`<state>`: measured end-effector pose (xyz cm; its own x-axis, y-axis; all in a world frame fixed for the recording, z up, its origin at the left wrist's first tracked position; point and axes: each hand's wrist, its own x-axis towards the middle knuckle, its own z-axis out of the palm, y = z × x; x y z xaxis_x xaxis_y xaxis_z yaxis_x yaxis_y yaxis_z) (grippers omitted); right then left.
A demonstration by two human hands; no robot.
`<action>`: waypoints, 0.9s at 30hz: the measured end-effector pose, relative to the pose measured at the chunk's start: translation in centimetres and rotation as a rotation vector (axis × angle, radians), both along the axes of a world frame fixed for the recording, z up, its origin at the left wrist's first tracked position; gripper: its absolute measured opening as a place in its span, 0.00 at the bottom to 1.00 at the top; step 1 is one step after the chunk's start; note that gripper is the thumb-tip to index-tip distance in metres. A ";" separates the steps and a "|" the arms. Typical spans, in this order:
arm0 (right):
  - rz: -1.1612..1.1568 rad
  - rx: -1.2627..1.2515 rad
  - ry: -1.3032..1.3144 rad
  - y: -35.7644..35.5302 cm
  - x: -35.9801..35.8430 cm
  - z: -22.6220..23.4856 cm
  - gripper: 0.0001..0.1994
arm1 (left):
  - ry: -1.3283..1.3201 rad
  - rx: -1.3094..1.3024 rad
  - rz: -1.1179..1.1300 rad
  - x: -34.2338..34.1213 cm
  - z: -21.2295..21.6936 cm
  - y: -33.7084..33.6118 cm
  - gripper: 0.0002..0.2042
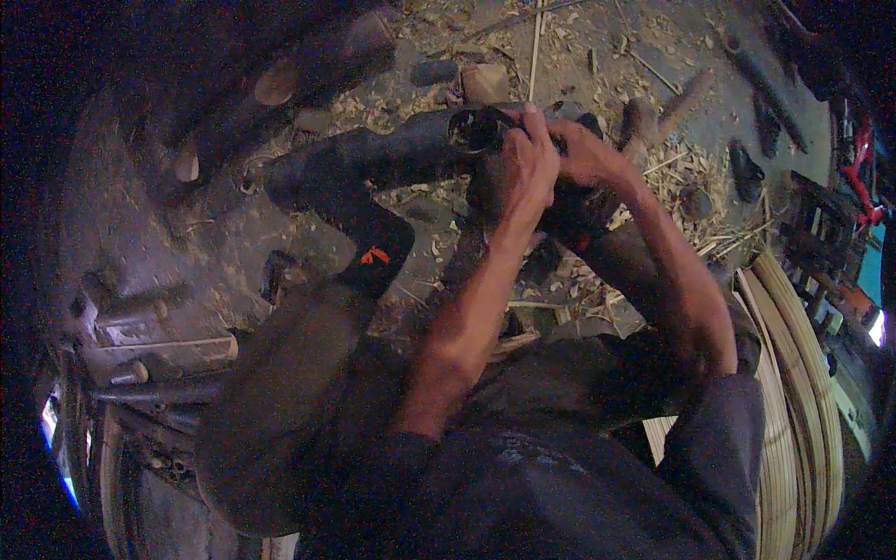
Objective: The person sits on the floor and assembles a bamboo structure by fitting hollow bamboo poles together. They repeatedly test the fit of the joints, adjust the alignment, and use a hammer to tap the pieces into place.
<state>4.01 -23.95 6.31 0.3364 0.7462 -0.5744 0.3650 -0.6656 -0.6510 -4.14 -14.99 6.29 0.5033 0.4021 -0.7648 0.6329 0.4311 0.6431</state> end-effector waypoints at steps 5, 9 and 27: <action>0.308 -0.070 -0.230 1.2 4.5 -2.1 0.29 | 0.020 -0.158 0.336 2.4 -1.6 -0.9 0.37; 0.325 -0.094 -0.232 4.3 3.1 1.1 0.26 | -0.210 -0.302 0.451 2.2 -4.7 0.0 0.39; -0.965 0.817 0.363 9.4 -18.1 -11.4 0.28 | 0.138 0.462 -1.242 -4.2 -1.7 11.3 0.32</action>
<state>-14.08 -14.50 -5.06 0.8493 0.4675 -0.2452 -0.3128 0.0715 -0.9471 -8.33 -3.72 4.60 0.6526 -0.0295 -0.7571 0.5159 -0.7146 0.4725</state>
